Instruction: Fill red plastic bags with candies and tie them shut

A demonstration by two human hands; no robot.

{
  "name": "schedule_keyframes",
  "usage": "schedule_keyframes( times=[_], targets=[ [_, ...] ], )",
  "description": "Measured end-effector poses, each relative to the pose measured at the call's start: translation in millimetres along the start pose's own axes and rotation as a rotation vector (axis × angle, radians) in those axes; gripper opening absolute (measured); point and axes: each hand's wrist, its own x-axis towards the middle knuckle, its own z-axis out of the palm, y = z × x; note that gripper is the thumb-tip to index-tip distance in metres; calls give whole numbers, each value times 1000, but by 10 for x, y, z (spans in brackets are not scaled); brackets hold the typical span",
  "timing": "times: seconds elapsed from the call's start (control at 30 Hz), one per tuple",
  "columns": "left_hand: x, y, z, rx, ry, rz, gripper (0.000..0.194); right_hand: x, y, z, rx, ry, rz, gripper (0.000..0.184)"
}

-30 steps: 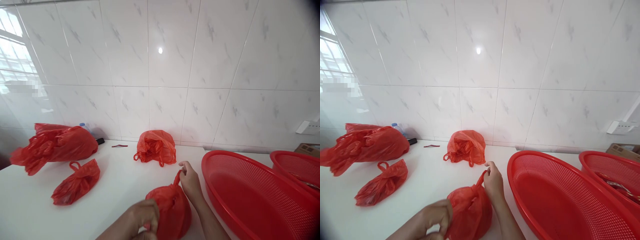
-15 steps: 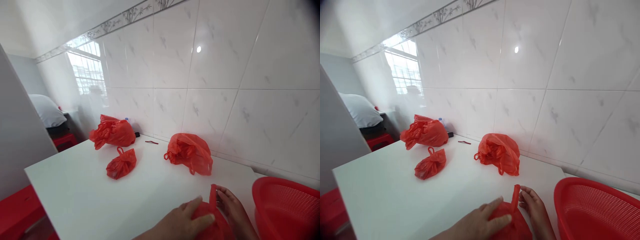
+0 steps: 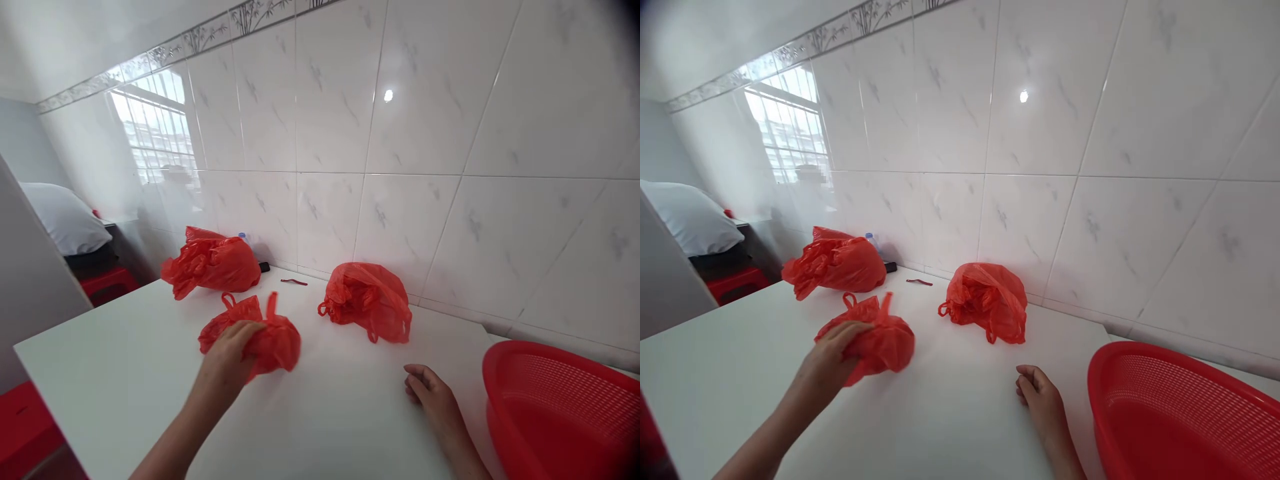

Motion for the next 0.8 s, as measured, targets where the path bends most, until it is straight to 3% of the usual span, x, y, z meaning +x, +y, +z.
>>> schedule_keyframes(
  times=[0.07, 0.17, 0.2, 0.33, 0.4, 0.53, 0.67, 0.8],
  targets=[
    [-121, -190, 74, 134, 91, 11, 48, -12, -7, 17, -12, 2, -38, 32],
    [-464, -288, 396, 207, 75, 90, 52, -20, 10, 41, -62, -1, -106, 30],
    [-588, -276, 526, 202, 26, 136, 52, -23, 18, 50, -79, 2, -121, 29],
    [-874, -151, 892, 122, -388, 224, 47, -52, 42, 91, -124, 25, -176, 27],
    [-859, -118, 944, 97, -468, 216, 46, -104, 49, 108, -159, 56, -209, 26],
    [-745, -142, 956, 72, -459, 216, 45, -377, 66, 105, -248, 96, -290, 24],
    [-723, -152, 968, 74, -444, 236, 46, -889, 123, 4, -370, 57, -361, 29],
    [-728, -137, 984, 82, -440, 257, 49, -1507, 214, -241, -624, 13, -364, 36]
  ],
)
